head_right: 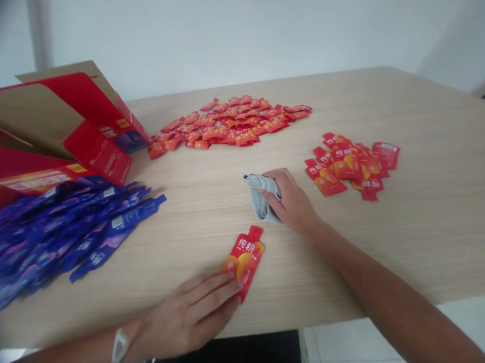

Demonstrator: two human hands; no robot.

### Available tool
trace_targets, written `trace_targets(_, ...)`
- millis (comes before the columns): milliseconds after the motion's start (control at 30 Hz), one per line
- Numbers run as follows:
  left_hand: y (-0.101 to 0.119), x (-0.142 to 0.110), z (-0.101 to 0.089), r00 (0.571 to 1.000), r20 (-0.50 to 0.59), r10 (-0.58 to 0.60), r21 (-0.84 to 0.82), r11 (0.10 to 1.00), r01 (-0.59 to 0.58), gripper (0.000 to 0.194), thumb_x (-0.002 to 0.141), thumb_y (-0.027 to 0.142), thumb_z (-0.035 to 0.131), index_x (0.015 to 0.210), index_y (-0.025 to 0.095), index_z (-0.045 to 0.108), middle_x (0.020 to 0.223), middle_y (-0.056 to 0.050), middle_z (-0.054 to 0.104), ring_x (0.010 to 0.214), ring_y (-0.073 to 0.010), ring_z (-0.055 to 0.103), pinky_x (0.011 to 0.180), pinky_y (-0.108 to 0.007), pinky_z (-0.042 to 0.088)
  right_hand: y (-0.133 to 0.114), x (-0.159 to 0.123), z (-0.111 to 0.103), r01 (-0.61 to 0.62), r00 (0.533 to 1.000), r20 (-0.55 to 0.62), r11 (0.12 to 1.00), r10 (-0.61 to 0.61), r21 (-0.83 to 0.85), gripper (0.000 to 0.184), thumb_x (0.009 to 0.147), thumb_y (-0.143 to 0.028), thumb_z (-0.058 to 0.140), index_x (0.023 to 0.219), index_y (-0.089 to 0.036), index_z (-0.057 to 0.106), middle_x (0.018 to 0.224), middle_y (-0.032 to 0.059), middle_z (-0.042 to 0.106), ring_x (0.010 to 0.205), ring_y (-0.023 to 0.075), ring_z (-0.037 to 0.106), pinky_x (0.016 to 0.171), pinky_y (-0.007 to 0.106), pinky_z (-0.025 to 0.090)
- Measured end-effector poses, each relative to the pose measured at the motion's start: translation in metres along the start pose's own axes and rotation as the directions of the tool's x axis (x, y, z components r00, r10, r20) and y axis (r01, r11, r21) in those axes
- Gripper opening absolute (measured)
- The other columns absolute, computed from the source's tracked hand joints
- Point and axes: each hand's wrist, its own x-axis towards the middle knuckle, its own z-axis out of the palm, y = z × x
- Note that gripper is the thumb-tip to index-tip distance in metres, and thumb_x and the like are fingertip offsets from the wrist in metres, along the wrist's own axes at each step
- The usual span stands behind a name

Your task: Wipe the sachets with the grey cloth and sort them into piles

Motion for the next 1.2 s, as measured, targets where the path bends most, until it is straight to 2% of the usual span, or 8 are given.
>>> trace_targets(300,-0.003,0.008,0.000,0.996,0.003,0.092,0.010,0.996,-0.092,0.031,0.100,0.022,0.059,0.126,0.009,0.068,0.128,-0.011,0.071,0.125,-0.0282,0.062,0.101,-0.036,0.056,-0.046,-0.007,-0.012,0.107,0.945,0.310,0.994,-0.104,0.007,0.031,0.097,-0.032,0.056,0.127,-0.022,0.055,0.122,0.0113,0.062,0.114,0.0260,0.061,0.091,0.041,0.055)
trace_targets(433,0.015,0.001,0.010,0.997,-0.053,-0.049,-0.032,0.998,0.048,0.025,0.100,0.034,0.061,0.108,0.013,0.072,0.099,-0.008,0.077,0.085,-0.0189,0.072,0.077,-0.031,0.060,-0.092,-0.027,-0.009,0.330,0.790,0.506,0.936,-0.347,0.126,0.027,0.100,-0.026,0.052,0.126,-0.020,0.058,0.117,0.0089,0.067,0.101,0.0210,0.066,0.079,0.032,0.057)
trace_targets(533,0.025,-0.002,0.013,0.989,0.008,-0.148,-0.045,0.988,0.148,0.039,0.102,0.049,0.054,0.100,0.014,0.072,0.084,-0.005,0.075,0.068,-0.0171,0.068,0.059,-0.030,0.055,-0.107,-0.041,0.004,0.368,0.665,0.663,0.923,-0.344,0.109,0.022,0.099,-0.020,0.053,0.119,-0.021,0.062,0.115,0.0064,0.069,0.093,0.0187,0.066,0.075,0.031,0.057)
trace_targets(733,0.013,0.006,0.007,0.991,0.085,-0.100,0.057,0.994,0.095,0.067,0.100,0.061,0.049,0.127,0.002,0.065,0.128,-0.020,0.069,0.127,-0.0325,0.061,0.110,-0.043,0.045,-0.064,-0.026,0.018,0.233,0.775,0.620,0.967,-0.122,-0.101,0.027,0.095,-0.020,0.060,0.122,-0.023,0.062,0.118,0.0083,0.065,0.100,0.0205,0.066,0.073,0.030,0.059)
trace_targets(867,0.008,0.010,0.007,0.986,0.122,-0.117,0.032,0.993,0.114,0.074,0.099,0.064,0.047,0.132,-0.001,0.062,0.134,-0.023,0.065,0.132,-0.0333,0.058,0.114,-0.044,0.040,-0.032,-0.005,0.007,0.108,0.875,0.482,0.953,0.043,-0.282,0.031,0.096,-0.023,0.057,0.127,-0.023,0.057,0.122,0.0104,0.062,0.109,0.0260,0.065,0.077,0.036,0.060)
trace_targets(967,0.009,0.010,0.008,0.987,0.105,-0.123,0.030,0.992,0.121,0.074,0.099,0.064,0.048,0.131,-0.001,0.062,0.134,-0.023,0.065,0.131,-0.0325,0.058,0.113,-0.043,0.040,-0.039,-0.005,-0.002,0.075,0.930,0.367,0.954,0.039,-0.290,0.036,0.095,-0.024,0.055,0.131,-0.024,0.054,0.127,0.0118,0.060,0.114,0.0282,0.063,0.082,0.039,0.060)
trace_targets(1033,0.011,0.010,0.009,0.989,0.084,-0.123,0.028,0.992,0.122,0.072,0.098,0.064,0.049,0.127,0.000,0.064,0.128,-0.021,0.069,0.125,-0.0323,0.062,0.109,-0.042,0.044,-0.058,-0.016,-0.001,0.144,0.919,0.390,0.969,-0.056,-0.201,0.038,0.095,-0.022,0.055,0.132,-0.024,0.053,0.127,0.0117,0.061,0.116,0.0266,0.062,0.087,0.038,0.059)
trace_targets(1200,0.014,0.009,0.010,0.981,0.111,-0.160,-0.015,0.987,0.163,0.058,0.097,0.061,0.055,0.108,0.006,0.072,0.100,-0.014,0.077,0.093,-0.0265,0.072,0.086,-0.037,0.054,-0.087,-0.038,0.022,0.362,0.730,0.618,0.932,-0.292,0.013,0.029,0.095,-0.014,0.055,0.122,-0.024,0.062,0.117,0.0061,0.067,0.099,0.0180,0.067,0.078,0.028,0.058)
